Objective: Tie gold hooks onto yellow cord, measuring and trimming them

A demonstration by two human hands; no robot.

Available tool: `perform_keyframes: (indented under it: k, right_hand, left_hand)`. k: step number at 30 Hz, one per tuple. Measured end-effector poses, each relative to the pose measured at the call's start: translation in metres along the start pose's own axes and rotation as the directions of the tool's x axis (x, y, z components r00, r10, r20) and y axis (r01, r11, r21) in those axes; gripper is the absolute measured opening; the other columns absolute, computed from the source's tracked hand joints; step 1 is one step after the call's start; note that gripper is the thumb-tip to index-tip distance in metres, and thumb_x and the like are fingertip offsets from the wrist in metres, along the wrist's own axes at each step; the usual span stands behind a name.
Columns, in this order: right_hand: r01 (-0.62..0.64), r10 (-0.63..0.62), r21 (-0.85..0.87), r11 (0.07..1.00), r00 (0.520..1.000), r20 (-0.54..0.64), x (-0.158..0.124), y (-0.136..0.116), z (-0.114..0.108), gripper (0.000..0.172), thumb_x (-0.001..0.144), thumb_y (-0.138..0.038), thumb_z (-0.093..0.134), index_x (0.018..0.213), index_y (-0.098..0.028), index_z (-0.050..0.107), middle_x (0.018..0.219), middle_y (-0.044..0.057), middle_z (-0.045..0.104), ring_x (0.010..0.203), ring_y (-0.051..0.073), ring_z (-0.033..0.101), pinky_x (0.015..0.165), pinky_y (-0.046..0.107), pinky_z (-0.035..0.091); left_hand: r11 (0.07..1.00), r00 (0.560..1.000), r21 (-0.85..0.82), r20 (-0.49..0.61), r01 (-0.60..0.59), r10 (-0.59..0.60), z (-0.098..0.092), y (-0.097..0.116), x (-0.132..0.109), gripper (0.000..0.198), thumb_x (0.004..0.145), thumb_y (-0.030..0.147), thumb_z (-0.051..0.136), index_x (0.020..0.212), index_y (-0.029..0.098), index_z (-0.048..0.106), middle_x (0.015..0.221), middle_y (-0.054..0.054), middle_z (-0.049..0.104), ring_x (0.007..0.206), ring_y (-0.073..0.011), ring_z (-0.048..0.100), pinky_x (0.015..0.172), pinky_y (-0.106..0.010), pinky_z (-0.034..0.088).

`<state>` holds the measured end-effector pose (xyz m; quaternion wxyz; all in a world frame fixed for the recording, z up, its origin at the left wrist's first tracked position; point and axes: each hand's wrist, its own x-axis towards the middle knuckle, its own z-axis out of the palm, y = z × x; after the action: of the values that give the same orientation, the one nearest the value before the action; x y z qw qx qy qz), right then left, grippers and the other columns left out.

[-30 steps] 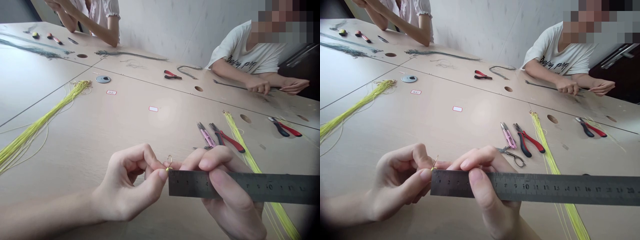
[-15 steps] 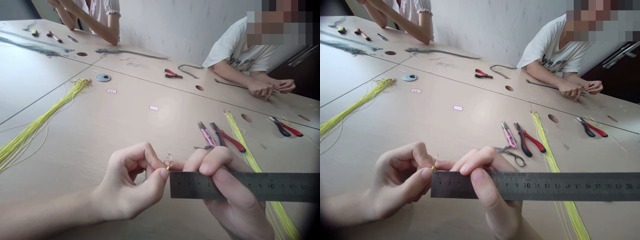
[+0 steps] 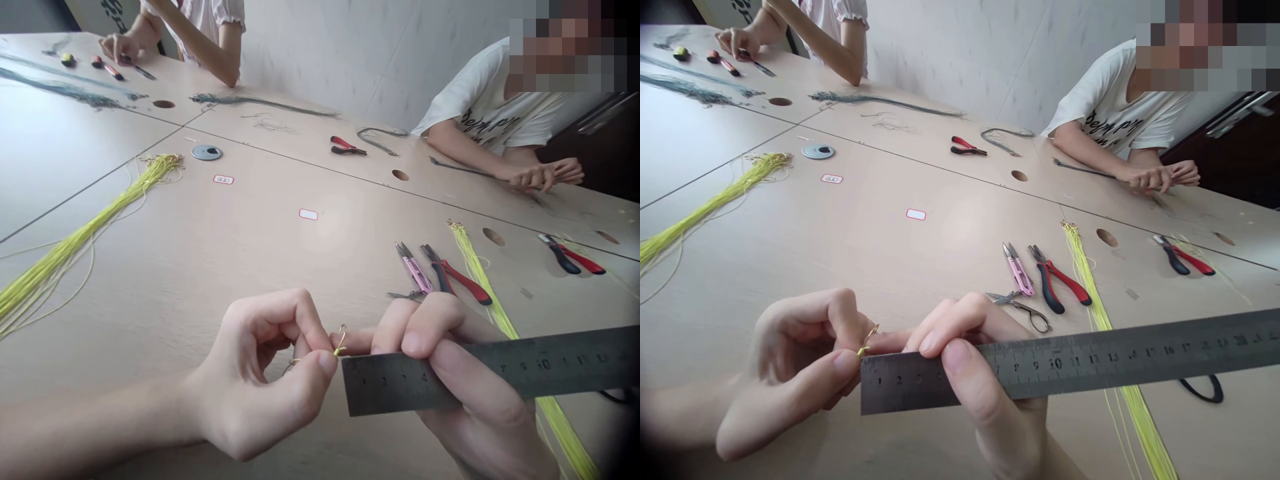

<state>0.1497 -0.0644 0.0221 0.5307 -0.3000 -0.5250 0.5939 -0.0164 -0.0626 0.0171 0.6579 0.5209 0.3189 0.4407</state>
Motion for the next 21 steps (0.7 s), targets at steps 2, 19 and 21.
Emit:
perform_keyframes:
  k: [2, 19, 21]
  right_hand:
    - [-0.005, 0.005, 0.002, 1.000, 1.000, -0.009, -0.001, 0.000, 0.001, 0.015, 0.087, -0.024, 0.051, 0.080, -0.023, 0.065, 0.068, 0.000, 0.063, 0.069, 0.015, 0.068, 0.074, 0.031, 0.058]
    - [-0.155, 0.147, -0.141, 0.978, 0.987, -0.068, -0.003, 0.007, 0.008, 0.011, 0.086, -0.029, 0.057, 0.093, -0.022, 0.060, 0.051, -0.004, 0.061, 0.046, 0.010, 0.062, 0.047, 0.020, 0.051]
    - [-0.127, 0.122, -0.147, 0.981, 0.991, -0.048, -0.003, 0.009, 0.008, 0.009, 0.085, -0.028, 0.058, 0.092, -0.022, 0.060, 0.051, -0.004, 0.061, 0.046, 0.009, 0.063, 0.048, 0.018, 0.051]
  left_hand:
    - [1.000, 1.000, -0.003, -0.004, -0.009, 0.009, 0.000, -0.001, 0.000, 0.018, 0.070, 0.007, 0.051, 0.059, 0.020, 0.042, 0.046, 0.008, 0.041, 0.043, -0.0069, 0.035, 0.044, -0.021, 0.031]
    - [0.929, 0.968, 0.289, -0.017, -0.233, 0.249, 0.001, -0.012, 0.004, 0.020, 0.077, 0.004, 0.049, 0.064, 0.019, 0.044, 0.049, 0.005, 0.057, 0.041, -0.0058, 0.047, 0.042, -0.017, 0.040]
    - [0.933, 0.969, 0.272, -0.001, -0.237, 0.246, 0.001, -0.012, 0.004, 0.021, 0.079, 0.004, 0.048, 0.064, 0.019, 0.044, 0.052, 0.004, 0.061, 0.043, -0.0065, 0.050, 0.043, -0.017, 0.041]
